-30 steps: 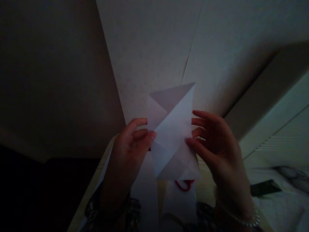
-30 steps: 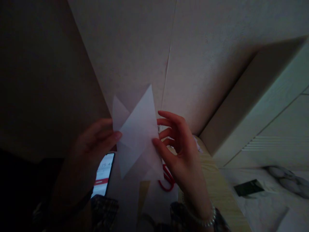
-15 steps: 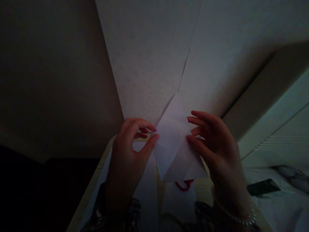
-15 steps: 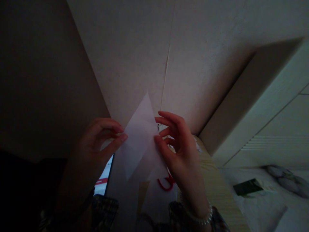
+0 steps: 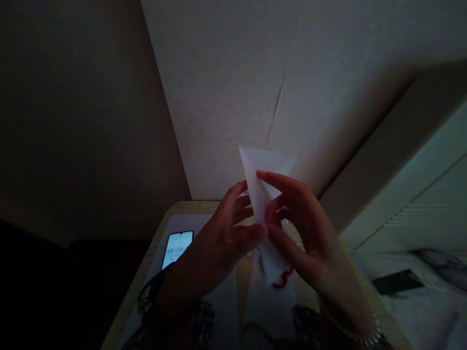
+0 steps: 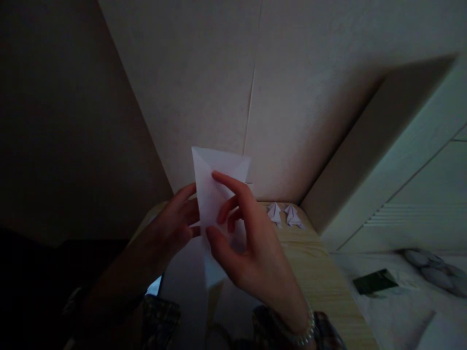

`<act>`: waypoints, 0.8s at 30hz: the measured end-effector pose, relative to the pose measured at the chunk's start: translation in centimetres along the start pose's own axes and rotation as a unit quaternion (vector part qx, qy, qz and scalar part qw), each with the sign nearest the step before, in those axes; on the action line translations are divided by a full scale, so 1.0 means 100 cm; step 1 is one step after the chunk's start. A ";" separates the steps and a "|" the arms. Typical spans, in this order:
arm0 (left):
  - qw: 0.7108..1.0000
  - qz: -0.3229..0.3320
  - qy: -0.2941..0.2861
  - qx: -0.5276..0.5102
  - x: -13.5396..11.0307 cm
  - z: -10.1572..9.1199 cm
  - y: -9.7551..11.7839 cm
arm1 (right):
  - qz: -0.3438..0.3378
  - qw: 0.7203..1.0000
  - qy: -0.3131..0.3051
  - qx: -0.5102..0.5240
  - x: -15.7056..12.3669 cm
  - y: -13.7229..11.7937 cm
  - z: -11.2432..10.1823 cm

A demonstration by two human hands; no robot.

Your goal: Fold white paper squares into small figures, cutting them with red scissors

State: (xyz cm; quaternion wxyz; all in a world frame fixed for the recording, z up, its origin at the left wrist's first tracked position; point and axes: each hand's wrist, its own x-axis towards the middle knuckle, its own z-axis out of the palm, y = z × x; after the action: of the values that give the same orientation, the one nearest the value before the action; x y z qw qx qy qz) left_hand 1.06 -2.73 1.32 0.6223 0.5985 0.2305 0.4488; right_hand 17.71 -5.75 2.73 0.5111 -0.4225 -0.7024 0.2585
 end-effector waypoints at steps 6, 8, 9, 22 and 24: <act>0.992 -0.018 0.127 -0.013 0.006 0.004 -0.001 | -0.032 0.998 -0.045 -0.022 0.002 0.003 0.002; 0.990 -0.030 0.131 -0.037 0.007 0.003 0.001 | -0.023 0.999 -0.041 0.002 0.004 0.003 0.002; 0.989 -0.036 0.135 -0.043 0.007 0.002 0.003 | -0.021 0.999 -0.031 0.011 0.004 0.003 0.002; 0.989 -0.036 0.146 -0.005 -0.001 -0.001 0.013 | 0.014 0.979 0.201 -0.021 0.006 0.010 -0.004; 0.989 -0.035 0.143 -0.001 -0.001 -0.002 0.014 | 0.033 0.977 0.211 0.016 0.006 0.008 -0.002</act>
State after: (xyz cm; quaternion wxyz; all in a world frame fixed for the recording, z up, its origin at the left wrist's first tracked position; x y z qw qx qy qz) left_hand 0.47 -2.87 2.58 0.5990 0.5189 0.3371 0.5082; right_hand 18.10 -4.82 2.42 0.6458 -0.4821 -0.5602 0.1915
